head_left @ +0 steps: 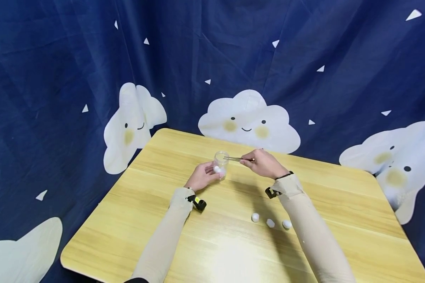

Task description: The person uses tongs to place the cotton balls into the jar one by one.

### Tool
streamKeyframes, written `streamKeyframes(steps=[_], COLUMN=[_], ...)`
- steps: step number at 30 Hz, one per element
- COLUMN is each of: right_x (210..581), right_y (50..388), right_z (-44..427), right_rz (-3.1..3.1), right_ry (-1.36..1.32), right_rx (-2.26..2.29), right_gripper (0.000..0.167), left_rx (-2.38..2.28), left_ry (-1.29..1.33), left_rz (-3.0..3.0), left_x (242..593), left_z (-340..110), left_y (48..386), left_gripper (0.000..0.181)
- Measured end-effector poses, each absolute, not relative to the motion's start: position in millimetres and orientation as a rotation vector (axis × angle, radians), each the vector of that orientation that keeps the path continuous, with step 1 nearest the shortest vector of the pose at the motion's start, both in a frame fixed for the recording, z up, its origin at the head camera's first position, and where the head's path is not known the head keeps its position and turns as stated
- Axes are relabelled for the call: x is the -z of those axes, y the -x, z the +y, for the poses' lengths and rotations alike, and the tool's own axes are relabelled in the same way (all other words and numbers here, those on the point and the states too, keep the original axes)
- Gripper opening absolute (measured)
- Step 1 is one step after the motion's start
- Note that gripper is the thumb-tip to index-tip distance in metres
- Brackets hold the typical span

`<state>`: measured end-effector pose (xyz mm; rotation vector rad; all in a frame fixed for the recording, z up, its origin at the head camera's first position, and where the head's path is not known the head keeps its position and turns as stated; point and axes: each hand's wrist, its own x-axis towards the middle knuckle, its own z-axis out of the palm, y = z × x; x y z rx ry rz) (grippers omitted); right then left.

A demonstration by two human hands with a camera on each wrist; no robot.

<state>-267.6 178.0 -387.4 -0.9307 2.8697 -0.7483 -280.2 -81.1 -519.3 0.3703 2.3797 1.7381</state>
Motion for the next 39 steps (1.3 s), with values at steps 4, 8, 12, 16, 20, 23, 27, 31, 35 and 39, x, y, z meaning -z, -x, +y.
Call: streamKeyframes(steps=[4,8,12,16,20,23,27,31,35,39], right_x=[388,392,396,398,398,399,401,404,408,414], right_y=[262,256,248,239,228,221,211,202,192,183], right_z=[183,191,199,207,215,222,232,242,252,262], right_rz=[2.876,2.888,2.896,2.910,2.916,2.933,2.964,2.973,2.974,2.987], right_ry=[0.929,0.920,0.900,0.879,0.858,0.850,0.820,0.782,0.753,0.740], right_rx=[0.776,0.790,0.801,0.794,0.779,0.753,0.734,0.736,0.721,0.695], right_gripper=[0.019,0.017,0.016,0.016,0.016,0.016,0.017,0.019,0.020,0.020], left_rx=[-1.740,-1.750,-1.765,-1.760,-1.754,-1.757,-1.759,-1.750,-1.753,-1.752], left_ry=[-0.362,-0.352,-0.350,-0.352,-0.364,-0.366,-0.365,-0.360,-0.370,-0.367], left_rz=[2.370,2.357,2.348,2.351,2.360,2.362,2.363,2.369,2.369,2.364], left_x=[519,518,518,518,519,518,516,516,519,522], left_z=[-81,-80,-80,-80,-80,-80,-80,-80,-80,-81], left_y=[281,281,280,279,279,279,279,279,280,284], left_gripper=[0.072,0.071,0.071,0.070,0.070,0.069,0.069,0.071,0.071,0.070])
